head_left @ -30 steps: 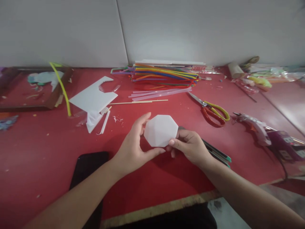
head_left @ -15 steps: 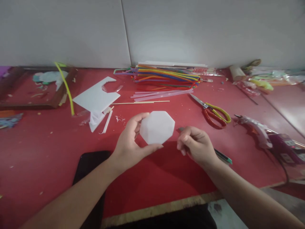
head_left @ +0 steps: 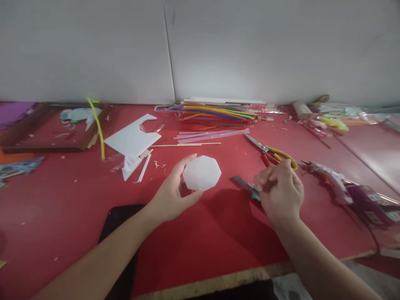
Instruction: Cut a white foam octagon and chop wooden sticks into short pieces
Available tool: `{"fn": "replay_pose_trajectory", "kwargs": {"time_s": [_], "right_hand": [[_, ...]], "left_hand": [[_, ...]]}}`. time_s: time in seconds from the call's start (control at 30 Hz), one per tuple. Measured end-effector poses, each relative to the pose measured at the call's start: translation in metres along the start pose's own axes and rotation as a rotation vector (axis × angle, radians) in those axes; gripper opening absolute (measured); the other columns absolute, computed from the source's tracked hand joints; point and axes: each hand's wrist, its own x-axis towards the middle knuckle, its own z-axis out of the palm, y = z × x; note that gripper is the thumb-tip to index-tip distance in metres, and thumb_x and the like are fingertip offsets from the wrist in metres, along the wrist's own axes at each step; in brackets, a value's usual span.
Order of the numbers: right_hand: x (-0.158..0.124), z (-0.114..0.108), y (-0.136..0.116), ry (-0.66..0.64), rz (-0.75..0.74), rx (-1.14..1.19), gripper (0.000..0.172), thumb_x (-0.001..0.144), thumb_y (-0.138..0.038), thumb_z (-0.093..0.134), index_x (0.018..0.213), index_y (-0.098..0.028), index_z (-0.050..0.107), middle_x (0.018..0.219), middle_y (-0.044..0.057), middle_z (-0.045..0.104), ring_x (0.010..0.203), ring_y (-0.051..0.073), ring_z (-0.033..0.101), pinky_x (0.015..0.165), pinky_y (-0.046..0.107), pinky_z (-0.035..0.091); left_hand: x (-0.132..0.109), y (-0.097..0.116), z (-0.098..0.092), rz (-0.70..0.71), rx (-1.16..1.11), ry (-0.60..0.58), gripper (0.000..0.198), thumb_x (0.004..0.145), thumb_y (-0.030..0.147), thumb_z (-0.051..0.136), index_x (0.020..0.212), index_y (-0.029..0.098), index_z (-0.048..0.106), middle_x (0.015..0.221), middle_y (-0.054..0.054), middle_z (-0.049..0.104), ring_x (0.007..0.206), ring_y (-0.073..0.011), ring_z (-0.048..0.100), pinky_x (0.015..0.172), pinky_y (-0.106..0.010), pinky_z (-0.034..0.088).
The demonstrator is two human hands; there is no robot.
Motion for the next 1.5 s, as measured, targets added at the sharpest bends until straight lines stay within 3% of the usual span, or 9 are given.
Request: {"fn": "replay_pose_trajectory", "kwargs": {"time_s": [0.1, 0.2, 0.37, 0.47, 0.57, 0.67, 0.9, 1.27, 1.5], "right_hand": [[0.006, -0.001, 0.002, 0.003, -0.013, 0.007, 0.013, 0.080, -0.031, 0.071, 0.082, -0.024, 0.061, 0.072, -0.005, 0.058, 0.055, 0.009, 0.054, 0.048, 0.023, 0.043], [0.006, 0.000, 0.009, -0.109, 0.082, -0.069, 0.046, 0.075, -0.025, 0.076, 0.116, -0.032, 0.057, 0.093, -0.004, 0.060, 0.066, 0.009, 0.058, 0.052, 0.022, 0.047], [-0.009, 0.005, 0.019, -0.453, 0.181, -0.202, 0.029, 0.085, -0.038, 0.066, 0.109, -0.023, 0.063, 0.083, 0.000, 0.063, 0.065, 0.011, 0.060, 0.055, 0.025, 0.052], [-0.019, 0.009, 0.020, -0.596, 0.196, -0.235, 0.031, 0.083, -0.040, 0.067, 0.107, -0.021, 0.059, 0.076, -0.001, 0.064, 0.055, 0.011, 0.060, 0.050, 0.026, 0.052], [-0.023, 0.012, 0.020, -0.590, 0.247, -0.221, 0.039, 0.081, -0.040, 0.069, 0.111, -0.021, 0.053, 0.074, -0.001, 0.066, 0.056, 0.013, 0.064, 0.047, 0.025, 0.051], [-0.022, 0.015, 0.020, -0.592, 0.299, -0.201, 0.045, 0.081, -0.041, 0.070, 0.116, -0.021, 0.050, 0.076, 0.001, 0.070, 0.062, 0.017, 0.068, 0.051, 0.028, 0.055], [-0.024, 0.014, 0.019, -0.860, 0.508, -0.226, 0.032, 0.086, -0.048, 0.063, 0.090, -0.016, 0.062, 0.082, 0.006, 0.071, 0.070, 0.017, 0.071, 0.059, 0.028, 0.057], [-0.019, 0.013, 0.014, -0.753, 0.551, -0.093, 0.028, 0.081, -0.041, 0.071, 0.071, -0.015, 0.064, 0.062, 0.000, 0.067, 0.050, 0.012, 0.065, 0.051, 0.023, 0.054], [-0.015, 0.007, 0.023, -0.608, 0.448, -0.020, 0.027, 0.082, -0.037, 0.071, 0.066, -0.017, 0.061, 0.065, -0.001, 0.069, 0.052, 0.011, 0.066, 0.050, 0.021, 0.052]], "left_hand": [[0.001, -0.001, -0.001, -0.032, -0.085, -0.054, 0.075, 0.080, 0.021, 0.068, 0.145, 0.026, 0.031, 0.149, -0.015, 0.040, 0.124, -0.0293, 0.055, 0.099, -0.046, 0.050], [0.001, -0.002, -0.001, -0.079, -0.128, -0.097, 0.076, 0.078, 0.021, 0.069, 0.144, 0.025, 0.033, 0.148, -0.015, 0.041, 0.125, -0.0300, 0.054, 0.101, -0.049, 0.049], [-0.001, -0.003, 0.001, -0.070, -0.222, -0.178, 0.076, 0.078, 0.020, 0.071, 0.144, 0.029, 0.035, 0.153, -0.011, 0.036, 0.132, -0.0307, 0.047, 0.105, -0.046, 0.044], [-0.002, 0.001, 0.003, -0.094, -0.273, -0.165, 0.086, 0.079, 0.021, 0.071, 0.149, 0.032, 0.023, 0.142, -0.011, 0.050, 0.120, -0.0273, 0.058, 0.100, -0.043, 0.049], [-0.001, 0.007, 0.005, -0.122, -0.322, -0.059, 0.088, 0.079, 0.024, 0.071, 0.150, 0.027, 0.018, 0.122, -0.010, 0.064, 0.105, -0.0236, 0.065, 0.092, -0.038, 0.053], [0.001, 0.010, 0.004, -0.137, -0.307, 0.107, 0.073, 0.079, 0.028, 0.071, 0.141, 0.020, 0.033, 0.108, -0.009, 0.069, 0.096, -0.0203, 0.066, 0.085, -0.033, 0.053], [0.002, 0.009, 0.001, -0.217, -0.238, 0.364, 0.033, 0.083, 0.040, 0.068, 0.108, 0.020, 0.062, 0.088, -0.003, 0.070, 0.080, -0.0144, 0.066, 0.071, -0.024, 0.052], [-0.001, 0.016, 0.005, -0.135, -0.177, 0.327, 0.027, 0.082, 0.040, 0.069, 0.103, 0.024, 0.066, 0.086, 0.000, 0.068, 0.077, -0.0126, 0.065, 0.067, -0.021, 0.053], [0.007, 0.008, 0.004, -0.243, -0.346, 0.406, 0.029, 0.080, 0.044, 0.070, 0.097, 0.020, 0.065, 0.085, -0.001, 0.064, 0.075, -0.0121, 0.063, 0.070, -0.024, 0.054]]}}
